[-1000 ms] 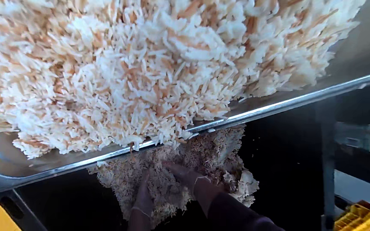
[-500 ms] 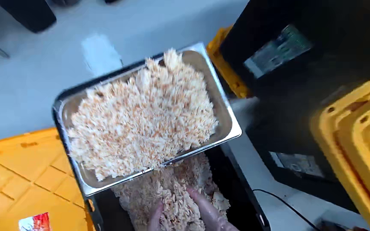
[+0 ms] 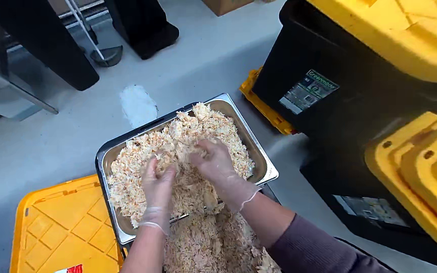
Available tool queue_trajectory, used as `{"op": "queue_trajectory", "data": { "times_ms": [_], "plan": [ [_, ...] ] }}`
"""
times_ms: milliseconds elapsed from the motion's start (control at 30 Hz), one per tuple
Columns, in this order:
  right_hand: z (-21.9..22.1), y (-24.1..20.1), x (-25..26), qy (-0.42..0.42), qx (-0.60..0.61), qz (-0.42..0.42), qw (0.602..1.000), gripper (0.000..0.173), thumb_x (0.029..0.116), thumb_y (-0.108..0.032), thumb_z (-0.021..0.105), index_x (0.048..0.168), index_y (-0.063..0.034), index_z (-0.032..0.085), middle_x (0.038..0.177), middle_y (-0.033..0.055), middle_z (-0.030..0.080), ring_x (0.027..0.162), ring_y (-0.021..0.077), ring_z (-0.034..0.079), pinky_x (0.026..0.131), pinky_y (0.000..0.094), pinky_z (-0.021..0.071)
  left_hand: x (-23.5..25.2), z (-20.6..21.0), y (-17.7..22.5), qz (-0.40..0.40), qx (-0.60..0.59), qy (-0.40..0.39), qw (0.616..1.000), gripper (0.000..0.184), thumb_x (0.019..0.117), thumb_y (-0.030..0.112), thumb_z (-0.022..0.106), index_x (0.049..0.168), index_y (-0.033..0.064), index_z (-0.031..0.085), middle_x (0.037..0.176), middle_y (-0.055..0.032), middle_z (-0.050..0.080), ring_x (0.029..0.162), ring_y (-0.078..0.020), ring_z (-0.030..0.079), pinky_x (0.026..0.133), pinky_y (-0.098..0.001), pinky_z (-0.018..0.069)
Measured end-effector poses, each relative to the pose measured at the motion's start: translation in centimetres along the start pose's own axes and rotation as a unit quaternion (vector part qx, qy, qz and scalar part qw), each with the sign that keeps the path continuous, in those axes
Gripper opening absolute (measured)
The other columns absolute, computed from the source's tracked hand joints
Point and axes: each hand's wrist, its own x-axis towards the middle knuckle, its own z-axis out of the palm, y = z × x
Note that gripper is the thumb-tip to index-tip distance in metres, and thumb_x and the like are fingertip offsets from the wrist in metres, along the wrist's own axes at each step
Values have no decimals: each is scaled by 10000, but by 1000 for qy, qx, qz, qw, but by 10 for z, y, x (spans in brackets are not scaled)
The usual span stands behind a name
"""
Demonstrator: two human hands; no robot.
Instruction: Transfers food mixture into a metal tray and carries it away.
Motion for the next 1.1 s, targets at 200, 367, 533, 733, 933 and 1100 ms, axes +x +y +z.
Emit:
{"op": "queue_trajectory", "data": {
  "times_ms": [200, 367, 533, 733, 933, 1100],
  "plan": [
    [16, 29, 18, -17, -328, -249, 911, 489, 905, -436, 726, 1379, -337, 655, 1561, 144, 478, 1487, 526, 281, 1068, 863, 157, 33, 15, -42, 239, 440, -43, 865, 636, 904, 265, 694, 1514, 301, 518, 1676, -121, 275, 1503, -503, 232, 1072, -806, 218],
    [-21, 51, 40, 18, -358, -210, 910, 454, 875, -395, 766, 1311, -284, 706, 1501, 156, 541, 1455, 517, 350, 1054, 852, 222, 56, -17, -37, 158, 494, -51, 854, 631, 896, 187, 739, 1485, 306, 545, 1638, -117, 354, 1507, -487, 242, 1086, -833, 163],
    [-43, 81, 43, 16, -330, -121, 936, 538, 914, -308, 747, 1434, -293, 610, 1587, 193, 420, 1467, 491, 339, 1066, 758, 320, 67, -50, -52, 68, 479, -23, 875, 656, 964, 135, 647, 1549, 348, 443, 1591, -173, 409, 1470, -483, 322, 1091, -790, 238],
    [-58, 92, -19, 22, -129, -100, 986, 602, 904, -401, 715, 1480, -314, 564, 1702, 152, 195, 1561, 423, 150, 1197, 684, 211, 32, -84, -64, 84, 351, -37, 932, 743, 957, 254, 709, 1605, 216, 348, 1670, -245, 184, 1497, -506, 233, 1131, -738, 254],
    [28, 191, -195, -12, -69, 59, 996, 398, 971, -186, 604, 1309, 17, 665, 1470, 233, 542, 1368, 329, 533, 1130, 478, 456, -155, -58, -167, 180, 299, -151, 925, 487, 919, 226, 622, 1327, -40, 631, 1414, -326, 543, 1329, -466, 528, 1094, -585, 438],
    [148, 277, -136, -279, -115, 221, 927, 603, 1061, -390, 526, 1565, -80, 412, 1639, 203, 331, 1503, 363, 352, 1215, 530, 325, -155, -2, -305, -260, 209, -238, 912, 564, 1048, 255, 512, 1550, 25, 400, 1615, -233, 340, 1506, -354, 323, 1224, -511, 300]
  ]
}}
